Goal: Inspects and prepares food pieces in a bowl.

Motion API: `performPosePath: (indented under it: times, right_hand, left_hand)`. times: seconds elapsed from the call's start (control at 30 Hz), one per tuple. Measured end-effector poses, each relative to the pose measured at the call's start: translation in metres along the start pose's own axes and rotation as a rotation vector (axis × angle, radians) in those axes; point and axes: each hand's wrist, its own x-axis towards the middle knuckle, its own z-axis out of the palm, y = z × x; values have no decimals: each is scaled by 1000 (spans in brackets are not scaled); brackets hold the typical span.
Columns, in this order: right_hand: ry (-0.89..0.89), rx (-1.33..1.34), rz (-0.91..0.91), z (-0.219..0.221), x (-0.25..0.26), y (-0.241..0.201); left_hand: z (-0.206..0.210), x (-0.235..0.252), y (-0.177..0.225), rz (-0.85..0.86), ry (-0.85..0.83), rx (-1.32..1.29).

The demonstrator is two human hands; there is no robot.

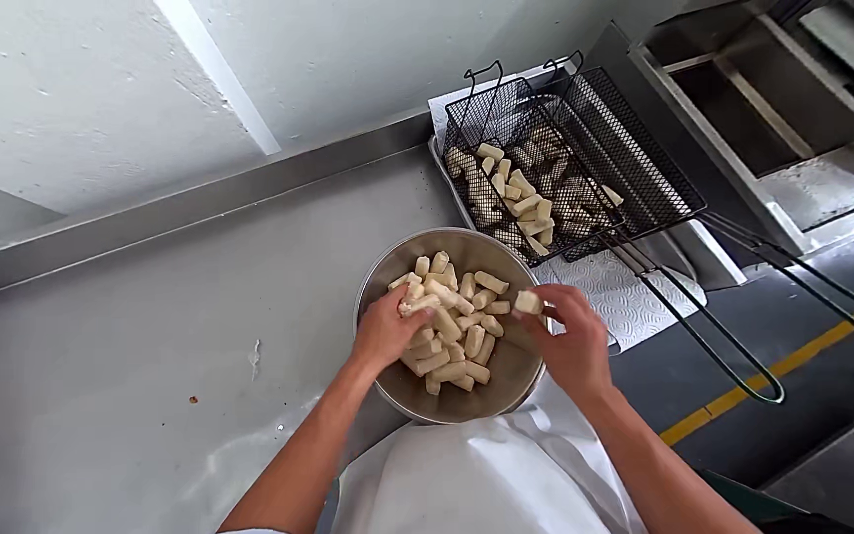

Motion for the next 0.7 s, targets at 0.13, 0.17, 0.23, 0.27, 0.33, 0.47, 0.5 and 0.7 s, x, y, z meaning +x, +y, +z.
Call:
performPosePath:
  times: [0.13,0.17,0.23,0.27,0.33,0.47,0.5,0.7]
  right_hand:
    - [-138,670,490,-15,11,-15]
    - [-167,783,549,-15,11,-22]
    - [-201,908,577,-11,14,-34]
    - [-206,906,539,-7,14,-39]
    - [-217,710,355,7,11,-52]
    - [-256,410,52,24,4,-83]
    - [-182,427,54,17,12,-86]
    - [-29,346,-95,10,13,-128]
  left_hand:
    - [0,-5,-3,93,-108,1]
    - [3,-9,2,136,-121,43]
    - [11,-16,15,232,-60,47]
    - [16,-20,23,258,-19,-57]
    - [28,-27,47,204,-49,-462]
    - [42,-29,93,89,-40,-1139]
    - [38,-28,95,210,-56,-1106]
    - [32,-52,125,562,-110,-795]
